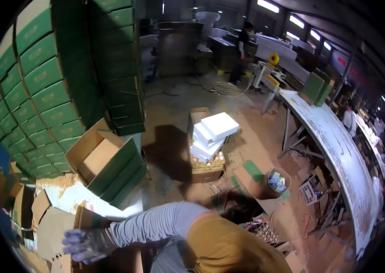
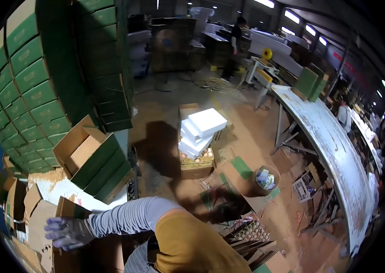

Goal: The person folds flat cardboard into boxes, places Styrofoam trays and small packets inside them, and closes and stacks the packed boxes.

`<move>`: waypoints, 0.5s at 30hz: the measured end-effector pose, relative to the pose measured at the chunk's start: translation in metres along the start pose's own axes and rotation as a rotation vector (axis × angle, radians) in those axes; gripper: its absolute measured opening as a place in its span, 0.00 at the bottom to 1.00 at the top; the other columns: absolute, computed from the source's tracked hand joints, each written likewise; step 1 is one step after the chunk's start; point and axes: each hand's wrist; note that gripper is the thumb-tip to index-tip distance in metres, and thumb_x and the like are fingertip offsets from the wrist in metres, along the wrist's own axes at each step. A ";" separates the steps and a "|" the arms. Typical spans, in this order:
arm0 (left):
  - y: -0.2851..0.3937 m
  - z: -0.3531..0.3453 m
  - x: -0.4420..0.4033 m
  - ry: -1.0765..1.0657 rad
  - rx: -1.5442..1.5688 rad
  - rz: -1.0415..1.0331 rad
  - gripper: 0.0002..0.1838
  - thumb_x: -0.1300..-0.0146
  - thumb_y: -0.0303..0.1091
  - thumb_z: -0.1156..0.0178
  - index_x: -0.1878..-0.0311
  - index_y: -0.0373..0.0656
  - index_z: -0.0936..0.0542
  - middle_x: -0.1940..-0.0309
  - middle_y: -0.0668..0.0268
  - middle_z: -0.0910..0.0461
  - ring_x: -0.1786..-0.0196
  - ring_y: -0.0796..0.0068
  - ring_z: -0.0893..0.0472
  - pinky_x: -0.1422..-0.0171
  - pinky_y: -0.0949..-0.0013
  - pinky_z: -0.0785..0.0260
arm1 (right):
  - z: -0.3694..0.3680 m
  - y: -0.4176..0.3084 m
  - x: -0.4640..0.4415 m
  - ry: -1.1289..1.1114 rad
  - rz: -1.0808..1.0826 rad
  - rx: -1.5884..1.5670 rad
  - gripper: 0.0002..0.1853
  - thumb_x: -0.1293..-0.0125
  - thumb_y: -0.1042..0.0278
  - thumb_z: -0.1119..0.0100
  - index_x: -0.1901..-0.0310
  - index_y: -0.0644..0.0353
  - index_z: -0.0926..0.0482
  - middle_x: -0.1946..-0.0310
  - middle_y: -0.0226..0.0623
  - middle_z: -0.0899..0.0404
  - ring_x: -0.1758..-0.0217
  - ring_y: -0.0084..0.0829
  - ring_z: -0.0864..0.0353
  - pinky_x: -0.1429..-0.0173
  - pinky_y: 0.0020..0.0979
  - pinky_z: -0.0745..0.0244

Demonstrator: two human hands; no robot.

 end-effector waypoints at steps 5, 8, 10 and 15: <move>0.001 -0.003 -0.011 0.057 -0.088 -0.080 0.31 0.45 0.49 0.39 0.40 0.45 0.26 0.47 0.53 0.24 0.45 0.48 0.25 0.44 0.47 0.34 | -0.020 0.020 -0.003 0.244 -0.098 -0.128 0.14 0.38 0.66 0.43 0.82 0.51 0.30 0.81 0.35 0.33 0.72 0.41 0.30 0.41 0.56 0.34; -0.003 -0.003 -0.016 0.089 -0.141 -0.117 0.32 0.44 0.54 0.41 0.39 0.47 0.27 0.46 0.54 0.25 0.43 0.48 0.27 0.40 0.44 0.37 | -0.039 0.028 -0.029 0.030 0.151 -0.549 0.11 0.45 0.70 0.40 0.82 0.47 0.28 0.83 0.36 0.31 0.80 0.43 0.31 0.63 0.42 0.30; -0.006 -0.004 -0.018 0.114 -0.171 -0.139 0.33 0.44 0.57 0.42 0.38 0.48 0.28 0.45 0.54 0.26 0.42 0.48 0.28 0.38 0.43 0.38 | 0.049 -0.020 -0.088 -0.357 0.114 -0.214 0.30 0.30 0.42 0.56 0.85 0.48 0.19 0.80 0.30 0.22 0.73 0.38 0.21 0.75 0.49 0.33; -0.020 -0.002 -0.028 0.361 -0.449 -0.408 0.37 0.42 0.65 0.44 0.36 0.51 0.29 0.42 0.55 0.28 0.38 0.48 0.31 0.31 0.38 0.43 | -0.114 0.049 0.061 -0.563 0.436 -0.414 0.15 0.35 0.65 0.50 0.77 0.62 0.24 0.81 0.44 0.28 0.75 0.46 0.25 0.66 0.44 0.29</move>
Point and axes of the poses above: each hand's wrist, its own x-axis away from the middle knuckle, its own z-axis out of the back of the hand, y = z × x
